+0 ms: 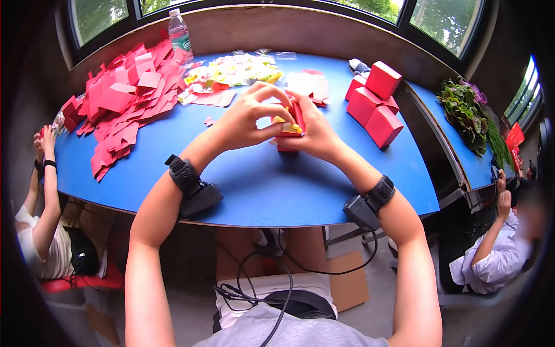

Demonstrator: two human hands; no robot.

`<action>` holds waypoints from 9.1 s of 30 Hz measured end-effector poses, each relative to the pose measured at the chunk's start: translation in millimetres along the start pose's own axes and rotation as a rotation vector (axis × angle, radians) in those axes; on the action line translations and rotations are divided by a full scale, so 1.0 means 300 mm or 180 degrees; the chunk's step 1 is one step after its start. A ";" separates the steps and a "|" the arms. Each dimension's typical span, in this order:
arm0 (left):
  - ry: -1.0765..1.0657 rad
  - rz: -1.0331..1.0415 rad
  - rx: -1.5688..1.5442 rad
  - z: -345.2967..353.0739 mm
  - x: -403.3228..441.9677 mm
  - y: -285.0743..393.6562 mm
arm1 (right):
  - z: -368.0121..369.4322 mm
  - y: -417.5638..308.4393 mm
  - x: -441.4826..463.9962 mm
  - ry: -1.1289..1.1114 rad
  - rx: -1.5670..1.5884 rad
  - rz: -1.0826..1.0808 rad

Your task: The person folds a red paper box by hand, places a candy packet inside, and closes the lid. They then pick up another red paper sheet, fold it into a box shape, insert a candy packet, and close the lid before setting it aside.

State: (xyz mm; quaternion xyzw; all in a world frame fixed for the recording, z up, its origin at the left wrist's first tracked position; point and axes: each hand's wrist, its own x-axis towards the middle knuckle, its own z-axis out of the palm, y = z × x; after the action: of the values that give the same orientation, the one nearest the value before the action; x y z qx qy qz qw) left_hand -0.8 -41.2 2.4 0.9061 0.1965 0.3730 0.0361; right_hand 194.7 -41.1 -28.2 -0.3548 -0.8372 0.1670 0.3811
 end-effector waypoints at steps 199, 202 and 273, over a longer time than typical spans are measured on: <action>0.0273 -0.0347 0.0994 -0.041 -0.051 -0.143 | -0.494 0.064 -0.013 0.1708 -0.1521 0.0714; 0.0243 -0.0342 0.0961 -0.038 -0.052 -0.145 | -0.513 0.102 -0.024 0.1665 -0.1874 0.0541; -0.0451 -0.3590 0.2082 -0.102 -0.242 -0.417 | -0.162 0.071 0.021 0.0575 -0.1428 -0.0349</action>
State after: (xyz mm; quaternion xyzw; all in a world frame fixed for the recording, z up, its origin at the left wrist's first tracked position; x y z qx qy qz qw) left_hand -109.8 43.5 -50.1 0.6507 0.7419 0.1572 -0.0384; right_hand 238.7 -21.3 -4.8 -0.3981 -0.8339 -0.0764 0.3746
